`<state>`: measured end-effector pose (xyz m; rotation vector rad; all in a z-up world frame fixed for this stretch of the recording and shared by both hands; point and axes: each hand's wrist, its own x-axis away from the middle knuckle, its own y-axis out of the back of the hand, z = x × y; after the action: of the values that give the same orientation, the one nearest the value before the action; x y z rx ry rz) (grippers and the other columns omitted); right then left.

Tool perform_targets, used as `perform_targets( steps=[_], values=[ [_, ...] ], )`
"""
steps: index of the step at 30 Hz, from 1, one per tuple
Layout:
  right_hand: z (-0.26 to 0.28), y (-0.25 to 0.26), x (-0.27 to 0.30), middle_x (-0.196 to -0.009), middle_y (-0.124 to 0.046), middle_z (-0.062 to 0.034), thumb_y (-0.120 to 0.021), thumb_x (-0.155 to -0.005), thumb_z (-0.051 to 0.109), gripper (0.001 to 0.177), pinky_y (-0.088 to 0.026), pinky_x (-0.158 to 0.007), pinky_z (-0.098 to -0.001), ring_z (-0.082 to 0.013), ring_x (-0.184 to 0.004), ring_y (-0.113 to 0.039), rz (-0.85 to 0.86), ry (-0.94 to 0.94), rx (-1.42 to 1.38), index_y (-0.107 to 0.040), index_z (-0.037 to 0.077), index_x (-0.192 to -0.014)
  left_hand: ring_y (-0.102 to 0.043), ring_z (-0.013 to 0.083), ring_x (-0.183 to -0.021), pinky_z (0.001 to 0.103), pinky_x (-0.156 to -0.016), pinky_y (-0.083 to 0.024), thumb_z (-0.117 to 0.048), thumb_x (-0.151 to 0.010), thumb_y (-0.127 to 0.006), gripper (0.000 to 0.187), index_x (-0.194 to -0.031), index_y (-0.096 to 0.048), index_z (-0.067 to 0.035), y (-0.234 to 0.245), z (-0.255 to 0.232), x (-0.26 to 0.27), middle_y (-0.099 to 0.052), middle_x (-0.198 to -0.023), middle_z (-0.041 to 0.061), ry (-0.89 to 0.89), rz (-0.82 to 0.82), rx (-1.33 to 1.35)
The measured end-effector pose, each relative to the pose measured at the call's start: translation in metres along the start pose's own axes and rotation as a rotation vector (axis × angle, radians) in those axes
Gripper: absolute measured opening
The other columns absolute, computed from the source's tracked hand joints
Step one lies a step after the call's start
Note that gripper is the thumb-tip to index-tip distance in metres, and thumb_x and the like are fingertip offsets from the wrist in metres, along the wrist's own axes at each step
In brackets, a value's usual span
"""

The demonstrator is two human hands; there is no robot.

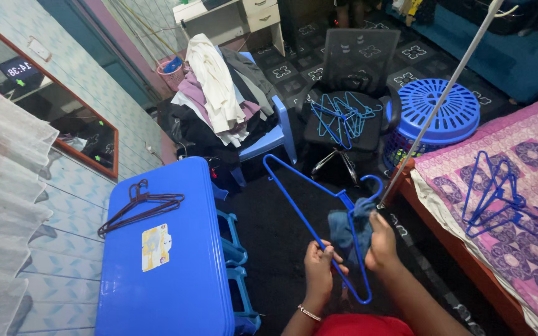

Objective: The person wipes several plastic clothes hangers with a cloth, handling them one at a time and placing them on a chair and a bed.

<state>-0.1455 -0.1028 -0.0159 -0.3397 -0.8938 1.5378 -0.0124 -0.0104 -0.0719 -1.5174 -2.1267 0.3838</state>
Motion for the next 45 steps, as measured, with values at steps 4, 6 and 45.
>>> perform_targets(
  steps=[4,6,45],
  values=[
    [0.011,-0.013,0.004,-0.123,-0.067,-0.009,-0.044,-0.106,0.031,0.033,-0.052,-0.1,-0.0472,-0.0251,-0.112,-0.067,0.082,0.058,-0.18,-0.055,0.01,-0.129,-0.068,0.02,-0.056,0.032,-0.053,-0.058,-0.012,-0.103,-0.058,0.013,-0.109,-0.05,-0.003,-0.001,0.0,0.003,-0.067,-0.079,0.012,-0.05,-0.019,-0.015],
    [0.004,-0.012,0.008,-0.126,-0.066,-0.0079,-0.046,-0.107,0.028,0.034,-0.048,-0.105,-0.0448,-0.0232,-0.117,-0.064,0.132,0.121,-0.105,-0.054,0.009,-0.134,-0.068,0.0198,-0.057,0.032,-0.054,-0.059,-0.011,-0.103,-0.057,0.012,-0.11,-0.05,-0.003,-0.004,-0.002,0.003,-0.068,-0.08,0.012,-0.05,-0.028,-0.033],
    [-0.046,0.126,-0.027,-0.106,-0.074,-0.0004,-0.062,-0.096,0.026,0.035,-0.049,-0.094,-0.0273,-0.0096,-0.1,-0.065,0.376,-0.072,0.966,-0.07,0.007,-0.124,-0.072,0.0341,-0.096,0.043,-0.078,-0.056,-0.027,-0.094,-0.063,0.032,-0.124,-0.072,-0.02,0.011,-0.125,0.024,-0.075,-0.107,0.013,-0.286,-0.235,-1.16]
  ],
)
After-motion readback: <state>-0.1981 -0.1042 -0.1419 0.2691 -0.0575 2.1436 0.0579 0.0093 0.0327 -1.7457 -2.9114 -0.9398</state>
